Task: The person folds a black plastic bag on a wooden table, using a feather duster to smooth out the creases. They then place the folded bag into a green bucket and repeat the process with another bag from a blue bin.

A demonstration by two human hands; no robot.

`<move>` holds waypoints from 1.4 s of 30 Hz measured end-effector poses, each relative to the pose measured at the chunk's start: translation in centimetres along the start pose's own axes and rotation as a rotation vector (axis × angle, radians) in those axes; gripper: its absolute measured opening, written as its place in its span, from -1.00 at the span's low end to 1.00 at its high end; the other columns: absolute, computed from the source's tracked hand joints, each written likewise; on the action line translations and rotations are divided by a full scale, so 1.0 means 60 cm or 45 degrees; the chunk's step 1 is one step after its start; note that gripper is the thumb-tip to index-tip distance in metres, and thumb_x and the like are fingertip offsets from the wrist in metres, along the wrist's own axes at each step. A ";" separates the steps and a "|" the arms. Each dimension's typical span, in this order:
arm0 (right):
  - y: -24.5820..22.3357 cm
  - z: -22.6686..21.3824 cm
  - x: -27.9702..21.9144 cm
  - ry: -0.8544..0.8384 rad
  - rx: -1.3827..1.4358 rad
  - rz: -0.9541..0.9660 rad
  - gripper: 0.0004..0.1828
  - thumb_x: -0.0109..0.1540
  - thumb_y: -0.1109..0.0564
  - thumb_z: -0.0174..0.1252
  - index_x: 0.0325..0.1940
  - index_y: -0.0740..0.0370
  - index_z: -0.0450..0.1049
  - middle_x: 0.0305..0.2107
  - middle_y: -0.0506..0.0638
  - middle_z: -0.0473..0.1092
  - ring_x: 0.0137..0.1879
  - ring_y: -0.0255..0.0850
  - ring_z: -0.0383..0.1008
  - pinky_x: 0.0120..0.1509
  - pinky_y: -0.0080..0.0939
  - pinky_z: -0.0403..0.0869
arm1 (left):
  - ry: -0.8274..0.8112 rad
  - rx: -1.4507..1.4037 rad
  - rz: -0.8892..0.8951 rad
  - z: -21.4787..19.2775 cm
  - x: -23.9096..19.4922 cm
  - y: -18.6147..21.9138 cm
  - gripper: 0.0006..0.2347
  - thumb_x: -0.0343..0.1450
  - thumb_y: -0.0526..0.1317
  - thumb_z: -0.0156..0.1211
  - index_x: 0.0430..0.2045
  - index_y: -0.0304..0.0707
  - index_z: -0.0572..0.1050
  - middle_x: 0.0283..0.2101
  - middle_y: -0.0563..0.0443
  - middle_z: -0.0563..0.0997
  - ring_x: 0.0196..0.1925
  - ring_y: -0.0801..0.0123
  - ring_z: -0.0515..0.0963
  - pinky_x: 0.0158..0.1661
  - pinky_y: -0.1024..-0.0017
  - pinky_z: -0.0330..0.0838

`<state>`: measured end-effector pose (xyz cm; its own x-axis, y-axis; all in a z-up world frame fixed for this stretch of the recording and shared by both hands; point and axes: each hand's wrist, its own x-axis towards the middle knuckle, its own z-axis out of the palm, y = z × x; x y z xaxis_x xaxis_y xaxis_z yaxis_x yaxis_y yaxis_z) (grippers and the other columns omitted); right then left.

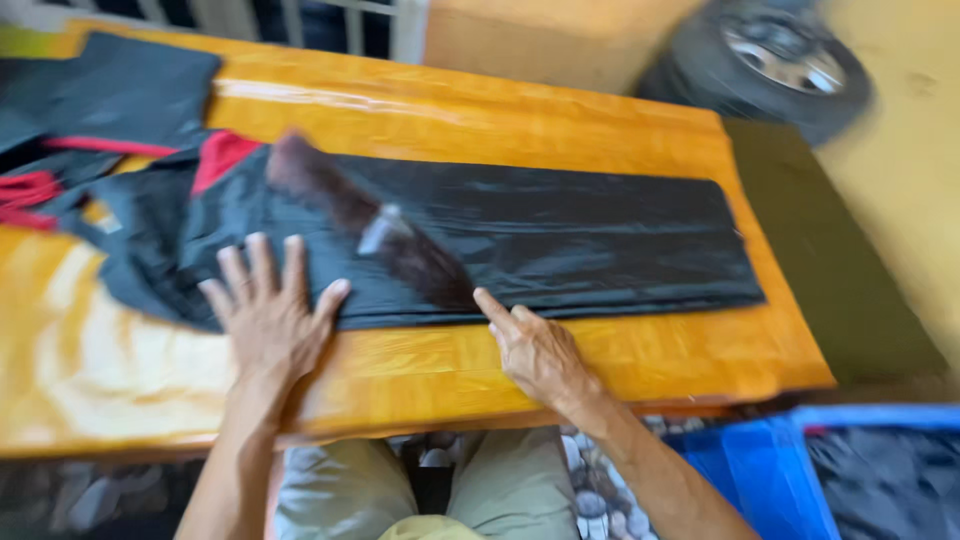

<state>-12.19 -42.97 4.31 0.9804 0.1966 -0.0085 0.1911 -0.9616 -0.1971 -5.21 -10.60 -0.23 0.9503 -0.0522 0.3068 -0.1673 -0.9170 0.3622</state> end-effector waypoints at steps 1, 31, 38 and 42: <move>0.042 -0.011 -0.014 0.049 -0.034 0.136 -0.40 0.38 -0.06 -0.15 0.55 -0.35 0.12 -0.39 0.07 0.42 -0.34 0.24 0.55 -0.24 0.30 0.51 | 0.148 0.108 0.053 0.005 0.000 0.003 -0.24 0.51 0.33 -0.26 0.52 -0.24 0.13 0.52 -0.51 0.14 0.53 -0.48 -0.03 0.31 -0.51 -0.17; 0.301 -0.089 -0.077 0.506 -0.593 -0.435 -0.47 0.22 0.33 0.06 0.31 0.28 0.42 0.23 0.17 0.41 0.35 0.08 0.40 0.41 0.18 0.36 | 0.601 -0.980 -0.626 -0.047 -0.035 -0.152 -0.22 0.62 -0.21 0.64 0.34 -0.37 -0.09 0.17 -0.24 0.41 0.07 0.21 0.59 -0.04 0.14 0.65; 0.229 -0.052 -0.019 0.532 -0.509 -0.641 -0.50 0.25 0.31 0.13 0.31 0.28 0.43 0.23 0.21 0.42 0.32 0.07 0.45 0.43 0.11 0.42 | 0.546 -1.123 -0.569 -0.078 -0.001 -0.021 -0.19 0.29 -0.41 0.52 0.34 -0.42 -0.02 0.42 -0.35 0.25 0.38 0.17 0.38 0.35 0.36 0.20; 0.238 -0.035 -0.005 0.511 -0.454 -0.644 -0.50 0.20 0.48 0.07 0.24 0.39 0.49 0.07 0.24 0.52 0.16 0.04 0.58 0.27 -0.04 0.57 | 0.521 -1.094 -0.425 -0.078 0.001 -0.036 -0.16 0.21 -0.49 0.49 0.32 -0.40 -0.01 0.39 -0.34 0.27 0.38 0.16 0.35 0.38 0.32 0.15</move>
<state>-9.65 -57.18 3.53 0.6970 0.6132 0.3717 0.5612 -0.7892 0.2495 -6.05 -6.77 3.14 0.8469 0.4429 0.2942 -0.1952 -0.2556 0.9469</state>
